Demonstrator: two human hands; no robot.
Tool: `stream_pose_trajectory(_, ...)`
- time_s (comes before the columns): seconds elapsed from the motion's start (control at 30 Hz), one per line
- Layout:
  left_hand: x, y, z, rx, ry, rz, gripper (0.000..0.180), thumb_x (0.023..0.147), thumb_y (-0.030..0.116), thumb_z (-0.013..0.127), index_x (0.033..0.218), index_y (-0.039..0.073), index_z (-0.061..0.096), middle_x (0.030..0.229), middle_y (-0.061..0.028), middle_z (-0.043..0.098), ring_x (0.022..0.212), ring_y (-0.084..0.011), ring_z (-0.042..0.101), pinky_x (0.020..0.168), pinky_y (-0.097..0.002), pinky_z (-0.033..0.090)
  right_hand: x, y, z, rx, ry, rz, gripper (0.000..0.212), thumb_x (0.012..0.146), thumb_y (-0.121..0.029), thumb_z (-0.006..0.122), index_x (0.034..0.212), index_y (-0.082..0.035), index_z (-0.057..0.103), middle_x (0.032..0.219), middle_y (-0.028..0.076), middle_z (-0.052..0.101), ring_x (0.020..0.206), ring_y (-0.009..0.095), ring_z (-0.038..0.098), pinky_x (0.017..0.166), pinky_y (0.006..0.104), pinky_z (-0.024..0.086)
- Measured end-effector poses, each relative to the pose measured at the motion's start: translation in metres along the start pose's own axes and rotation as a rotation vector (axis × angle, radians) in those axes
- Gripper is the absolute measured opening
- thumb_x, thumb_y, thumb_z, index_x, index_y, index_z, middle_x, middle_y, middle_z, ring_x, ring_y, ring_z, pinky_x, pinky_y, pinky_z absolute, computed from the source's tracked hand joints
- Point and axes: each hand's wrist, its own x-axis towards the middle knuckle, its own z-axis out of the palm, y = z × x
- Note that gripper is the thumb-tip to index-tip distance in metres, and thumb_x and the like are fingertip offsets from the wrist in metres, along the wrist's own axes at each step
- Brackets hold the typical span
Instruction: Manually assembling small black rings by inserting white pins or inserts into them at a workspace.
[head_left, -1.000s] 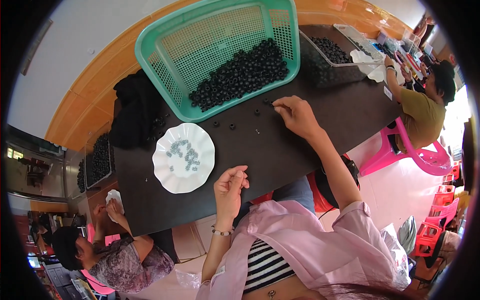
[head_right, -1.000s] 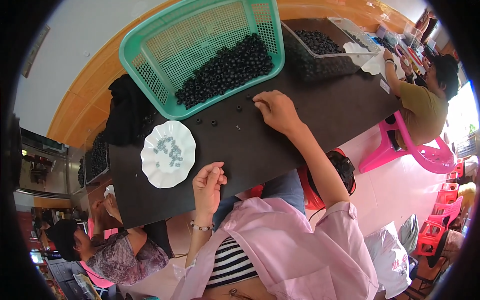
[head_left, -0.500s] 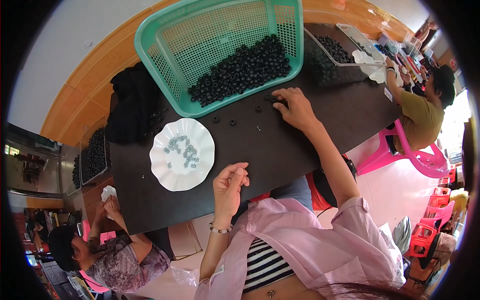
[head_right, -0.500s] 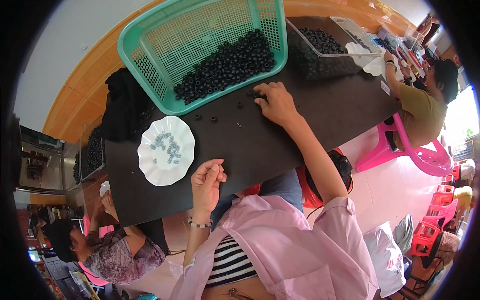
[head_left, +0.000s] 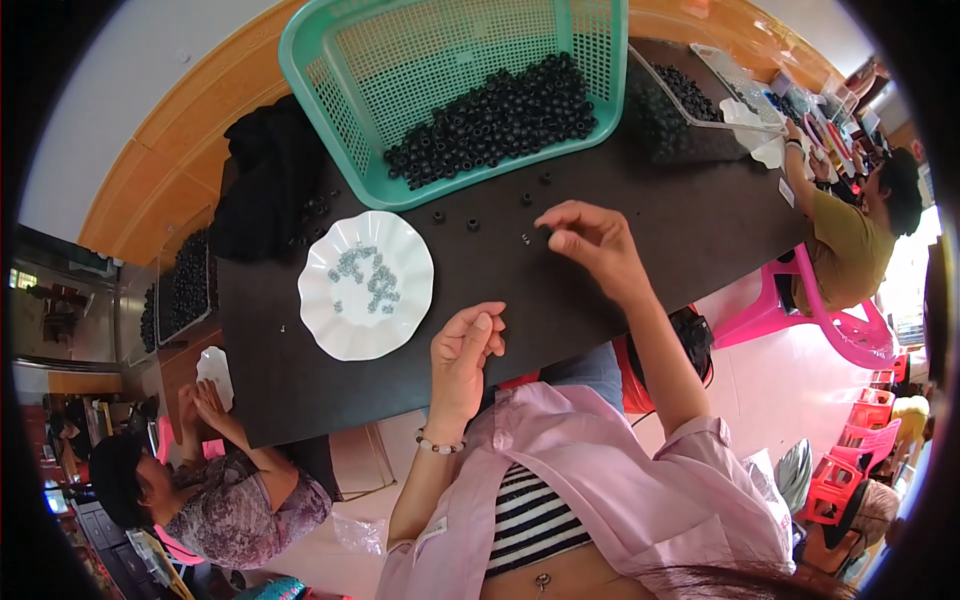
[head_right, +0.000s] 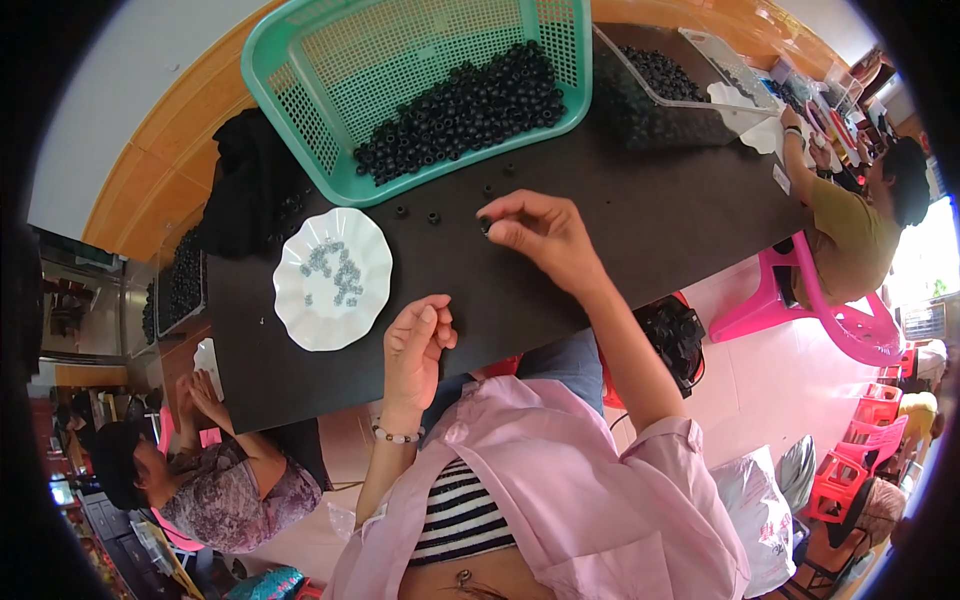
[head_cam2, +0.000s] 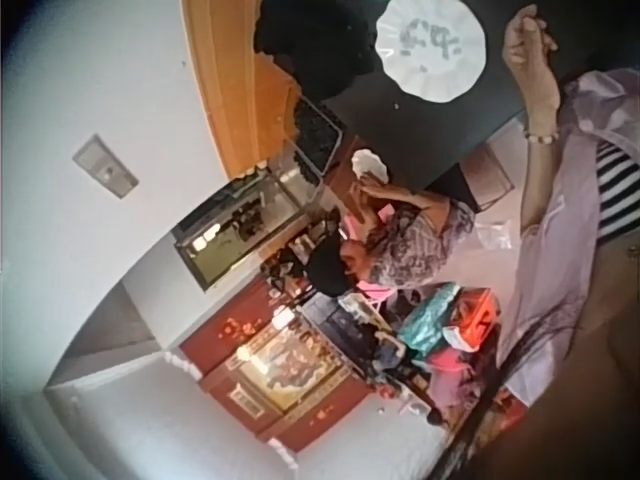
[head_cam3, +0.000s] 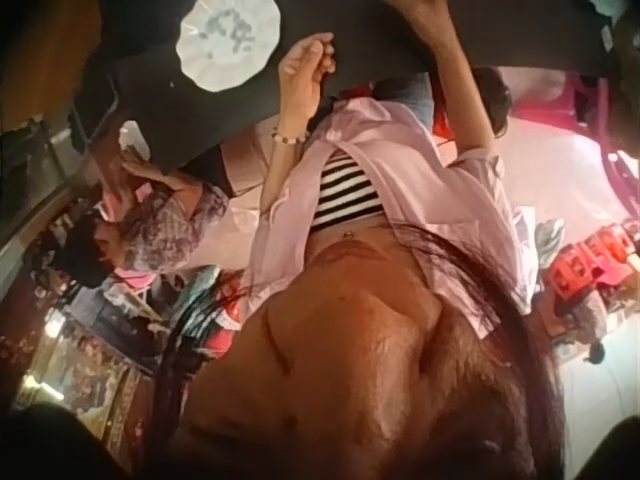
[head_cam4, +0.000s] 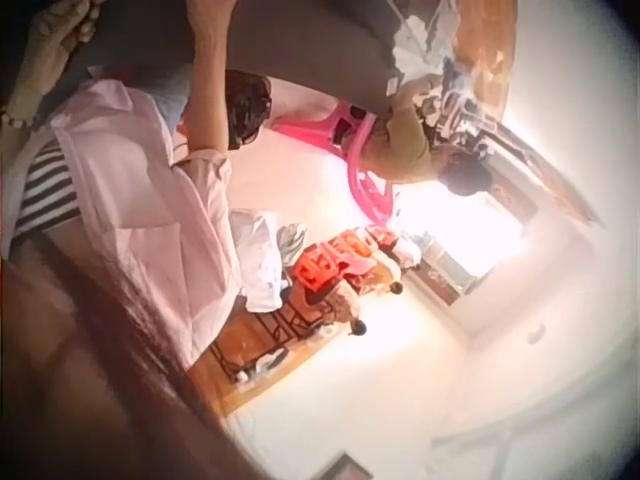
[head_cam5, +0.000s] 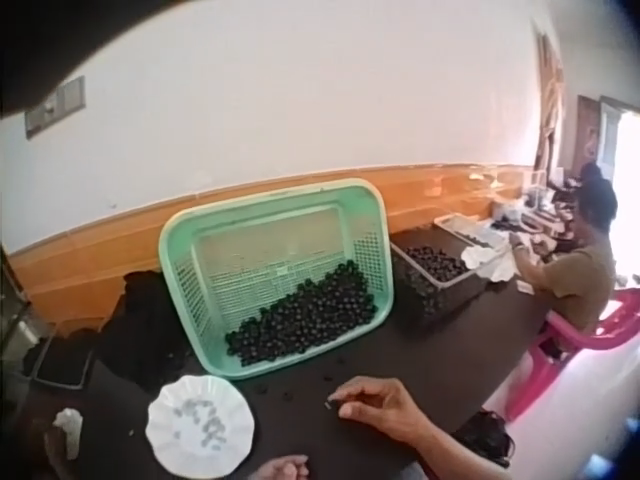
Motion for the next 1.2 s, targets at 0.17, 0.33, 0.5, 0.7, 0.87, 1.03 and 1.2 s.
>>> stream_pose_trajectory(0.17,0.002,0.01,0.018,-0.158,-0.104,-0.102,0.033,0.097,0.028,0.056,0.115,0.001,0.062,0.091,0.0005,0.059,0.076,-0.0051,0.05,0.07,-0.0213,0.043,-0.025,0.003,0.036,0.236,-0.092,-0.105,0.022,0.079,-0.015,0.076,0.096,-0.003,0.069,0.101,0.006,0.061,0.093,0.011,0.055,0.079,0.0228,0.044)
stream_pose_trajectory(0.33,0.008,0.009,0.02,-0.305,-0.17,-0.154,0.029,0.096,0.031,0.057,0.107,0.005,0.064,0.09,0.0026,0.06,0.077,-0.0054,0.051,0.073,-0.0232,0.044,-0.033,0.01,0.052,0.355,-0.13,-0.026,0.02,0.08,-0.008,0.074,0.098,-0.001,0.069,0.102,0.008,0.059,0.084,0.01,0.055,0.075,0.0231,0.049)
stream_pose_trajectory(0.5,0.0,0.003,0.013,-0.346,-0.08,-0.201,0.023,0.095,0.029,0.059,0.104,0.008,0.065,0.089,0.0035,0.061,0.077,-0.0055,0.053,0.073,-0.0238,0.045,-0.042,0.021,0.055,0.309,-0.149,-0.039,0.018,0.082,-0.009,0.074,0.099,-0.003,0.07,0.102,0.005,0.06,0.084,0.008,0.056,0.072,0.0214,0.048)
stream_pose_trajectory(0.7,-0.004,-0.002,0.009,-0.454,-0.106,-0.207,0.017,0.094,0.025,0.061,0.097,0.009,0.066,0.084,0.0036,0.06,0.076,-0.0058,0.053,0.071,-0.0238,0.046,-0.048,0.022,0.052,0.149,-0.155,-0.06,0.02,0.082,-0.011,0.074,0.099,-0.004,0.07,0.1,0.004,0.06,0.083,0.008,0.053,0.073,0.0216,0.045)
stream_pose_trajectory(0.87,-0.004,-0.005,0.004,-0.43,-0.092,-0.213,0.018,0.095,0.026,0.06,0.096,0.009,0.065,0.083,0.0035,0.059,0.075,-0.0059,0.053,0.07,-0.0228,0.046,-0.046,0.019,0.051,-0.035,-0.189,-0.129,0.021,0.083,-0.012,0.073,0.102,-0.003,0.069,0.101,0.004,0.06,0.083,0.008,0.054,0.075,0.0217,0.045)
stream_pose_trajectory(1.03,-0.002,0.001,0.003,-0.439,-0.038,-0.21,0.022,0.095,0.026,0.059,0.101,0.005,0.064,0.083,0.0038,0.058,0.073,-0.0053,0.052,0.067,-0.0214,0.045,-0.034,0.009,0.039,-0.202,-0.106,-0.07,0.019,0.086,-0.014,0.07,0.102,-0.004,0.069,0.097,0.004,0.065,0.082,0.009,0.055,0.076,0.0224,0.045)
stream_pose_trajectory(1.2,-0.003,0.002,-0.002,-0.494,-0.016,-0.229,0.025,0.096,0.028,0.058,0.101,0.004,0.061,0.082,0.0003,0.054,0.073,-0.0112,0.048,0.065,-0.0252,0.042,0.003,0.018,0.02,-0.781,0.124,-0.107,0.021,0.082,-0.016,0.072,0.099,-0.004,0.069,0.085,0.006,0.067,0.081,0.016,0.06,0.072,0.0277,0.048)
